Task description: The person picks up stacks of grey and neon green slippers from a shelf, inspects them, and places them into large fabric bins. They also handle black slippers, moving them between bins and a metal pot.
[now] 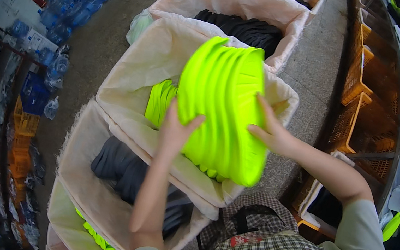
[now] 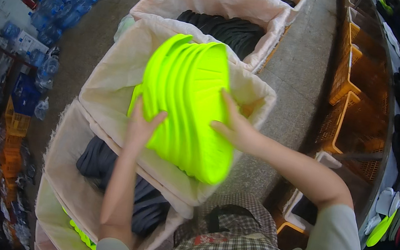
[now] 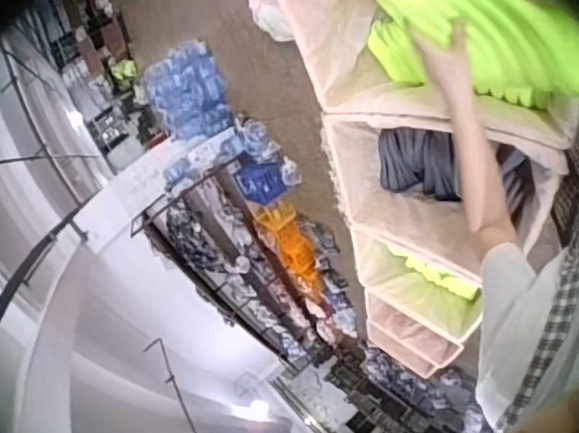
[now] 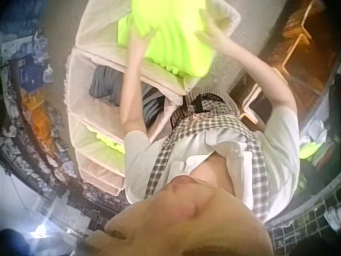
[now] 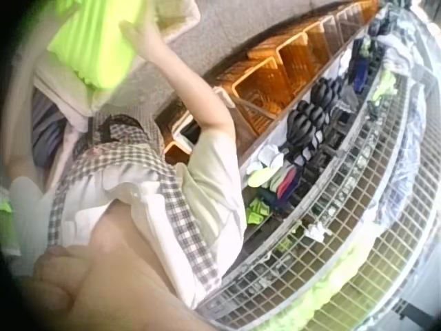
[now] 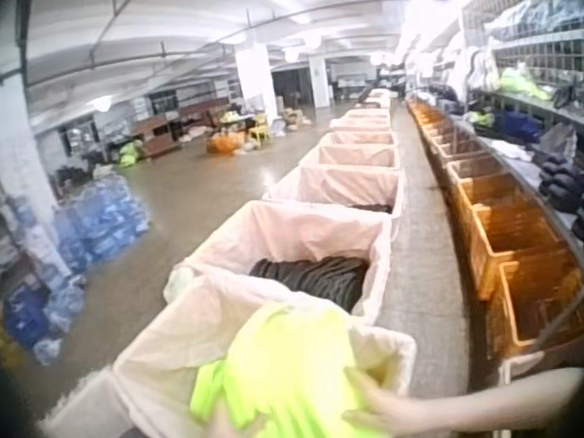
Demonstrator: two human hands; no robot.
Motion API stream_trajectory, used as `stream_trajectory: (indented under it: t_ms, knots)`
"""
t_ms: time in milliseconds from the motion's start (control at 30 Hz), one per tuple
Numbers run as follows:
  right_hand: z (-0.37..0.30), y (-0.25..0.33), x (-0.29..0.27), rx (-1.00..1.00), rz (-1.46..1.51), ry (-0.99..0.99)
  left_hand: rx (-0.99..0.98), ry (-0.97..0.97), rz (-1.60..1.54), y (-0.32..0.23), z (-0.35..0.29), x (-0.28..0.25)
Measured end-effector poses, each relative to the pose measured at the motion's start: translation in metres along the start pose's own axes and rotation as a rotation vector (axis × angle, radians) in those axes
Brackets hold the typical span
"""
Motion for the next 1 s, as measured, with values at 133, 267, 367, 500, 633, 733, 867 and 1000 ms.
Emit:
stream_trajectory:
  t_ms: [133, 267, 367, 500, 633, 733, 867, 1000]
  knots:
    - [0.119, -0.01, 0.089, 0.056, -0.046, 0.059, 0.0, 0.143, 0.226, 0.072, 0.075, -0.078]
    - [0.199, -0.057, 0.174, 0.262, -0.194, 0.206, -0.053, 0.334, 0.403, 0.162, 0.132, -0.087]
    - [0.206, -0.09, 0.233, 0.252, -0.608, 0.381, -0.173, 0.558, 0.591, 0.243, 0.136, -0.043]
    - [0.177, -0.134, 0.264, 0.228, -0.821, 0.703, -0.433, 0.687, 0.448, 0.319, 0.095, 0.023]
    - [0.152, -0.135, 0.238, 0.054, -0.731, 0.624, -0.503, 0.694, 0.422, 0.361, 0.093, 0.031]
    - [0.137, -0.115, 0.229, 0.065, -0.464, 0.548, -0.38, 0.668, 0.502, 0.387, 0.096, 0.046]
    - [0.091, -0.042, 0.192, -0.413, -0.115, 0.148, -0.495, 0.731, 0.576, 0.406, 0.076, 0.054]
    - [0.004, -0.017, 0.127, -0.45, -0.142, 0.071, -0.022, 0.764, 0.181, 0.275, 0.095, 0.107]
Point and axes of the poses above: each hand's wrist, its own z-axis towards the middle knuckle, its own x-axis out of the palm, y = z × x, the point moved 7 cm from there along z, towards the middle knuckle, and after that the axes turned 6 degrees about y, right-handed, at the moved point
